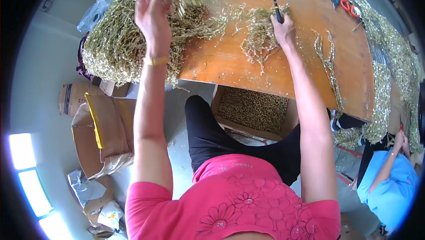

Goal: Trimming and cutting gold-colored tinsel decorative strands using pliers at a workshop table.

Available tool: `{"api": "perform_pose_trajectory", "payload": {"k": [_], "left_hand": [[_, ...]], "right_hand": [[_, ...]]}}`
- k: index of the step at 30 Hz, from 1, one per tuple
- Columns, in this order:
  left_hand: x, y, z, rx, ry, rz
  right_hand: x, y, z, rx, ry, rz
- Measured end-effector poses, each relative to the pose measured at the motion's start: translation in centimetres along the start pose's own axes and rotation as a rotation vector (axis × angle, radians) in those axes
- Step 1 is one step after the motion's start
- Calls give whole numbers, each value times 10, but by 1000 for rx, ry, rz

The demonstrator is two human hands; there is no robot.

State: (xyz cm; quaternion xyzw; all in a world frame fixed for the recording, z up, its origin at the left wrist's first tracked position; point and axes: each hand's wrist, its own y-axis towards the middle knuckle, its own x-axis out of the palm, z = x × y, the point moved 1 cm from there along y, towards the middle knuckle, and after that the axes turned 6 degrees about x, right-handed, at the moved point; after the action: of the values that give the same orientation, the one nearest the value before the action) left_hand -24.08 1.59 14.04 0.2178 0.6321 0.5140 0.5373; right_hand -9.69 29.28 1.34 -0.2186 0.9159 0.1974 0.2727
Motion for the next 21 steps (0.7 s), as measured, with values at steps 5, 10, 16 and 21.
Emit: {"api": "perform_pose_trajectory", "payload": {"k": [5,10,16,21], "left_hand": [[-27,-72,96,-1011,-1382,205],[-15,-177,163,-1375,-1584,-125],[-21,-198,203,-845,-1271,-548],[-44,-185,219,-352,-1088,-647]], "right_hand": [[-51,-45,-18,-89,576,198],[-65,-134,-6,11,707,-72],[-7,-108,-35,-286,296,-75],[35,-71,-30,-321,-61,-22]]}}
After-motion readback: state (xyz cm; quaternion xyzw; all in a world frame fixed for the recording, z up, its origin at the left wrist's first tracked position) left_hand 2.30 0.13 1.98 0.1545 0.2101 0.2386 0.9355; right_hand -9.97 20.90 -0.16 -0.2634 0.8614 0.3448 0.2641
